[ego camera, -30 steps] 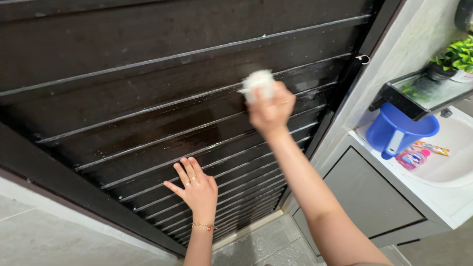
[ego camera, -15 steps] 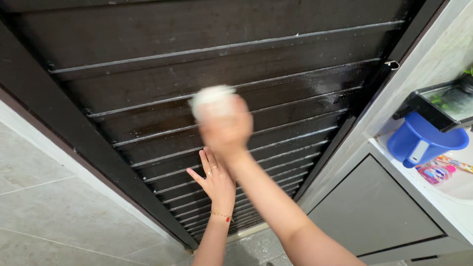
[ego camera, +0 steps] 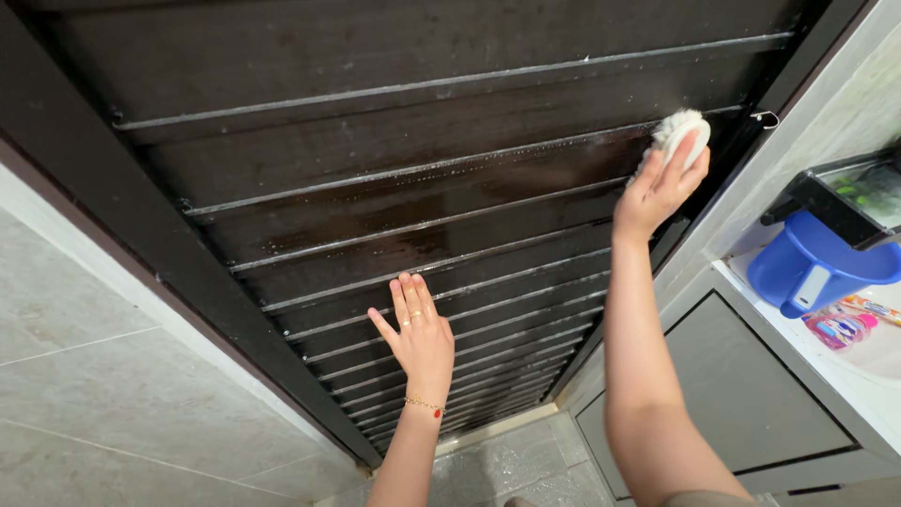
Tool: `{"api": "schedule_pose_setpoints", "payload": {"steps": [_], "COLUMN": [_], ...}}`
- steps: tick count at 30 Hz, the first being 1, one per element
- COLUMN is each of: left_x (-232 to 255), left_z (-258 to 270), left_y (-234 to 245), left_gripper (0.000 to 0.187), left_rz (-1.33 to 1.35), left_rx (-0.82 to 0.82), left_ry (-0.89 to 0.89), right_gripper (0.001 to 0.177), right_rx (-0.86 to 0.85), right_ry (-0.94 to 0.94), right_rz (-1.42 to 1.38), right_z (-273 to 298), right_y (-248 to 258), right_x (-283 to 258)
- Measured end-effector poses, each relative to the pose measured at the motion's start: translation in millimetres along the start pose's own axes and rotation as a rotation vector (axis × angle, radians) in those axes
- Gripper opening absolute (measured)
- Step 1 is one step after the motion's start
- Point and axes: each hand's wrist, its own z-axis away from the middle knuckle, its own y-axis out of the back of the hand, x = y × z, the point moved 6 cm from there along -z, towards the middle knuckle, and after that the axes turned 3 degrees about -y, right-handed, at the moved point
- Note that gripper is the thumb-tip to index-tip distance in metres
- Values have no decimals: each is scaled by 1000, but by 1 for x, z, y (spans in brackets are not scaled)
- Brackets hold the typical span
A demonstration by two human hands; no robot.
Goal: The person scrubs a black metal window grille with a white brush, then rinses the brush and a blue scoop in the sink. They pour water from the scoop onto the floor and organize toiletries on a wall shelf. Finally, they use a handheld shower head to rinse the floor.
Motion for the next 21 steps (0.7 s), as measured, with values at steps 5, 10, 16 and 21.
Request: {"api": "schedule_pose_setpoints", "payload": {"steps": [5, 10, 16, 21], "left_x": [-1, -7, -6, -4], "left_z": [-2, 0, -2, -5], "left_y": [1, -7, 6, 14], "left_gripper": [75, 68, 70, 74], "left_rz": [35, 192, 71, 111], "left_rx": [-23, -168, -40, -7], "left_ry": [-22, 10, -5, -31], "right_gripper": [56, 41, 19, 45], "right_rx": [8, -281, -378, -52], "right_ry": [-117, 553, 571, 373], "right_rz": [-132, -284, -512, 179], "right_z": [51, 98, 38, -7], "right_y": [-21, -17, -6, 17], "right_x": [-139, -356, -283, -76]}}
